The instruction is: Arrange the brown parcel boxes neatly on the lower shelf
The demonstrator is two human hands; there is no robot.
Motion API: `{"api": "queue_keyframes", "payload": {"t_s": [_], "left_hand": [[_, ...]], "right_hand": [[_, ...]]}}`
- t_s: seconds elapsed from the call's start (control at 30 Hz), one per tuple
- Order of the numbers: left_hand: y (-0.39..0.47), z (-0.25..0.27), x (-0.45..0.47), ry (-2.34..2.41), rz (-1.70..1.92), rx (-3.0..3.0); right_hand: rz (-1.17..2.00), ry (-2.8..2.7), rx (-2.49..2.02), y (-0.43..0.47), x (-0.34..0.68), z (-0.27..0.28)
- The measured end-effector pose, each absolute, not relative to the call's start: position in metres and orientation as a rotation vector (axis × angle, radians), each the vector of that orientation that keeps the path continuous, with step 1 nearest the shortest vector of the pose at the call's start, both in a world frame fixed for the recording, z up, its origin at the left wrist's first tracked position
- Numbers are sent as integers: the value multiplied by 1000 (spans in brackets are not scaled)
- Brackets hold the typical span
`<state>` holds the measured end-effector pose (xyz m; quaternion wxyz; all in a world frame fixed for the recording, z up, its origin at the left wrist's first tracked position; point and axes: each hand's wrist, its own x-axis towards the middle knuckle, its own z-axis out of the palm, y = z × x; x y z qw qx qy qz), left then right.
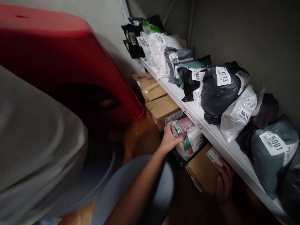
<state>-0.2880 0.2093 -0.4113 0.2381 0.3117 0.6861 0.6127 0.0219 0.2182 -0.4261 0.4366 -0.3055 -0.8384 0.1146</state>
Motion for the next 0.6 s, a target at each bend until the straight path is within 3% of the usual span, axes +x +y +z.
{"api": "queue_keyframes", "payload": {"t_s": [0.27, 0.43, 0.5, 0.6], "left_hand": [[193, -394, -291, 2025, 1394, 1539], [179, -388, -293, 1874, 1248, 2082], [175, -389, -296, 1850, 1219, 2158], [172, -396, -299, 1869, 1226, 2133]], "right_hand": [[334, -2086, -854, 214, 20, -424], [246, -2066, -906, 196, 24, -400], [504, -2085, -862, 186, 15, -384], [1399, -1757, -960, 184, -25, -363]]}}
